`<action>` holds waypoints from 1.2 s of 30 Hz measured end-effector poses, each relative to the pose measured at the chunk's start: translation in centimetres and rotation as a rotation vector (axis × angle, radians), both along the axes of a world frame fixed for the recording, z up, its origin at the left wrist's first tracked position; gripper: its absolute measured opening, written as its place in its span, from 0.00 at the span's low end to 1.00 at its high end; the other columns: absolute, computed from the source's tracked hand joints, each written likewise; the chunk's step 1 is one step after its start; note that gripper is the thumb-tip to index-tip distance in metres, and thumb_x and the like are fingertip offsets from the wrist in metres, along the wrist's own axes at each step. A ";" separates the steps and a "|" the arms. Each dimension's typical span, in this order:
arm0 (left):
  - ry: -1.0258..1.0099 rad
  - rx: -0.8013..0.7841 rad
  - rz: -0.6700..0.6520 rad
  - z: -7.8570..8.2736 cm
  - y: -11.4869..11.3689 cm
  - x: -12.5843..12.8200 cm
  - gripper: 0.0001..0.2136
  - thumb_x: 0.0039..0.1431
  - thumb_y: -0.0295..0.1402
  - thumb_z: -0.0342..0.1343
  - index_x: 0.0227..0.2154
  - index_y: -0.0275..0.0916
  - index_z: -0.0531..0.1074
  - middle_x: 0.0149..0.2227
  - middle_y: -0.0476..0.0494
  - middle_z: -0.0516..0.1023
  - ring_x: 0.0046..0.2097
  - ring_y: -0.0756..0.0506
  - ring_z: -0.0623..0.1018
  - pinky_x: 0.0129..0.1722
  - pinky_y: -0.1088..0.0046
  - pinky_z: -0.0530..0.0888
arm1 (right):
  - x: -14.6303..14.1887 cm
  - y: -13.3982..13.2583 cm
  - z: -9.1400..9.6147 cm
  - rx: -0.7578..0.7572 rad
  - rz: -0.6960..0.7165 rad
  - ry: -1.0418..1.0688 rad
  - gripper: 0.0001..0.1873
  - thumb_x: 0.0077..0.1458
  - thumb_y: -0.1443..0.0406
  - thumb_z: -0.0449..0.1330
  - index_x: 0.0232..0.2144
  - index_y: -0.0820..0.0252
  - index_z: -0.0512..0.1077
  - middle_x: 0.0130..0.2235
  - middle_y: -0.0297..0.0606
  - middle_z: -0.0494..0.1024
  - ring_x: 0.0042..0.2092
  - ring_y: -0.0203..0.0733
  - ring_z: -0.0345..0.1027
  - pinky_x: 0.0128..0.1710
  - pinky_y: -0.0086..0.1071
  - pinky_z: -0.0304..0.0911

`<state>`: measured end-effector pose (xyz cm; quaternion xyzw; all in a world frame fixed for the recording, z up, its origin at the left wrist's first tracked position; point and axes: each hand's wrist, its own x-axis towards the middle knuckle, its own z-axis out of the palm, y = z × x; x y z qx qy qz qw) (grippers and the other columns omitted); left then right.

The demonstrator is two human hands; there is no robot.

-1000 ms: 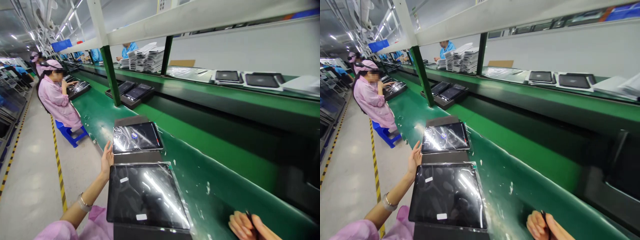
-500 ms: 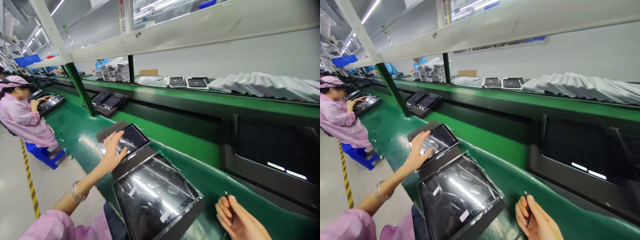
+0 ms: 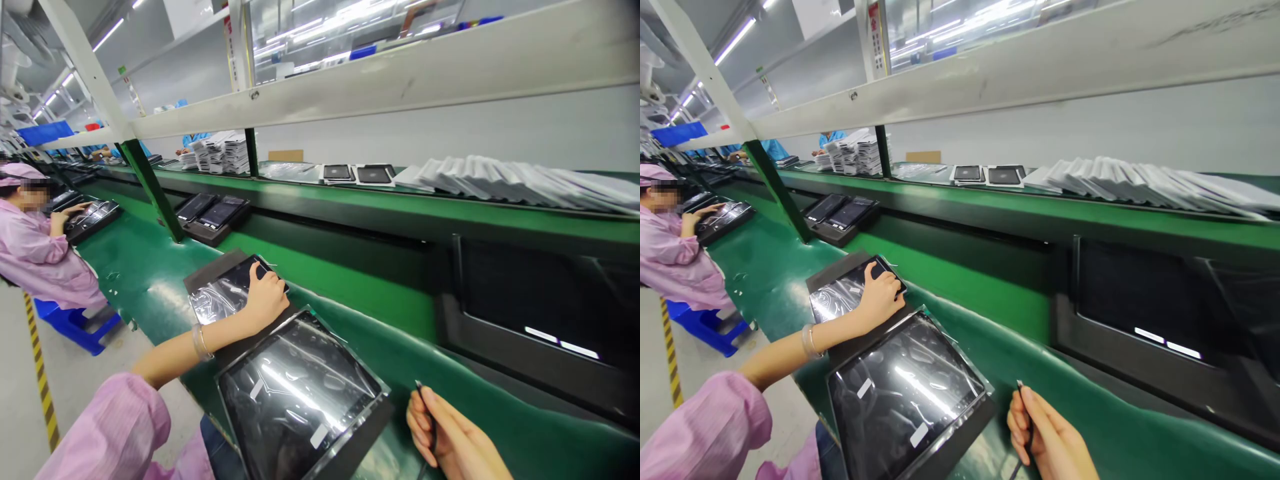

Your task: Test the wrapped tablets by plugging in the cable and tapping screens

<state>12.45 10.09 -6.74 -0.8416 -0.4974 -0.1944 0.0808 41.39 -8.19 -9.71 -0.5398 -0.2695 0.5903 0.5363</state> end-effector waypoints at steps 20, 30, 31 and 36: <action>0.082 -0.152 -0.426 -5.6 -14.0 -18.9 0.34 0.70 0.22 0.46 0.73 0.56 0.48 0.63 0.45 0.72 0.64 0.44 0.73 0.72 0.55 0.29 | 6.9 -2.0 3.6 0.038 -0.388 0.209 0.26 0.46 0.50 0.77 0.24 0.59 0.68 0.28 0.32 0.55 0.26 0.32 0.43 0.14 0.23 0.44; -0.243 -0.241 -0.496 -3.8 -1.0 -6.3 0.23 0.68 0.26 0.54 0.63 0.51 0.69 0.59 0.41 0.77 0.64 0.37 0.73 0.66 0.39 0.21 | 7.1 -2.4 3.4 0.027 -0.366 0.185 0.27 0.47 0.47 0.76 0.26 0.59 0.69 0.28 0.32 0.57 0.26 0.33 0.46 0.14 0.21 0.51; -0.294 -0.232 -0.485 -3.4 0.7 -4.2 0.24 0.66 0.25 0.55 0.63 0.50 0.70 0.58 0.40 0.78 0.64 0.37 0.73 0.66 0.40 0.21 | 7.2 -2.5 3.3 0.021 -0.362 0.159 0.27 0.47 0.46 0.75 0.26 0.59 0.69 0.28 0.32 0.57 0.26 0.34 0.47 0.14 0.22 0.52; -0.209 -0.093 -0.463 -3.4 7.2 5.3 0.29 0.64 0.21 0.56 0.66 0.45 0.64 0.58 0.34 0.78 0.68 0.36 0.68 0.64 0.35 0.18 | 7.1 -2.4 1.9 -0.011 -0.308 0.076 0.29 0.47 0.43 0.74 0.28 0.59 0.70 0.28 0.32 0.58 0.27 0.34 0.50 0.16 0.22 0.53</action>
